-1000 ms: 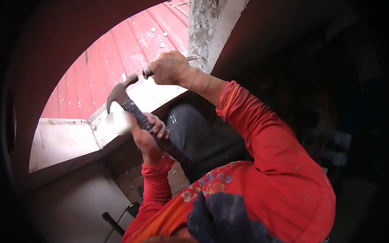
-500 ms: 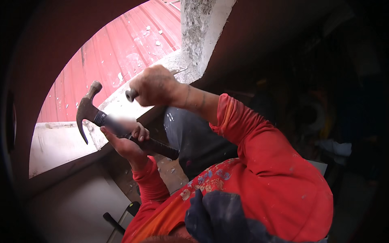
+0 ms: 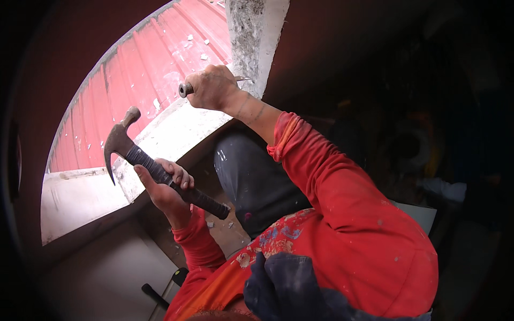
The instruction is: The person uses a hammer and chisel to break away concrete from a wall opening, first working from the outside on a red corrugated roof and then moving inside the room to continue chipping away the wall from the interior.
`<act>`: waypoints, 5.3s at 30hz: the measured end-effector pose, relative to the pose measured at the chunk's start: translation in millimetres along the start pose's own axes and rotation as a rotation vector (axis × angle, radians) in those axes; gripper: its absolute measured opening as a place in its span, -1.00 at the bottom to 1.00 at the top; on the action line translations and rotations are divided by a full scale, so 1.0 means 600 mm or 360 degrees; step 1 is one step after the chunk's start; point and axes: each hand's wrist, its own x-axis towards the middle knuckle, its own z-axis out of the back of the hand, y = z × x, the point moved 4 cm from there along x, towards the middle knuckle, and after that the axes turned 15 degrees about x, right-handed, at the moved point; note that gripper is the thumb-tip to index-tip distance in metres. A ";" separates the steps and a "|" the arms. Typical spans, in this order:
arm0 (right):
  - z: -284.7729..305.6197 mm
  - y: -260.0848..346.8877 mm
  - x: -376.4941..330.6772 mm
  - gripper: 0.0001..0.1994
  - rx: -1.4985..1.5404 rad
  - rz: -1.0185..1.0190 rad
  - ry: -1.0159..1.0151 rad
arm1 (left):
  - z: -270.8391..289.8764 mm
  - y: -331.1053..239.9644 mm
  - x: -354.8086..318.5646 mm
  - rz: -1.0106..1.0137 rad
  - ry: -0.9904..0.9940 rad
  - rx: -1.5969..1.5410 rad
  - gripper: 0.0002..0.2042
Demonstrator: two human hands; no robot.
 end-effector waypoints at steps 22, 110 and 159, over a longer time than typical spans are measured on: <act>0.009 -0.021 -0.035 -0.92 0.0114 -0.0164 -0.0064 | -0.051 0.073 0.036 0.0192 0.0245 0.0506 -0.34; 0.510 -0.399 -0.870 -0.70 -0.0492 -0.1512 -0.0825 | -0.449 0.334 0.050 -0.0583 0.1240 0.2678 -0.59; 0.461 -0.576 -1.041 -0.77 -0.0881 -0.2103 -0.0406 | 0.393 0.122 0.217 0.0037 -0.0454 0.3143 -0.55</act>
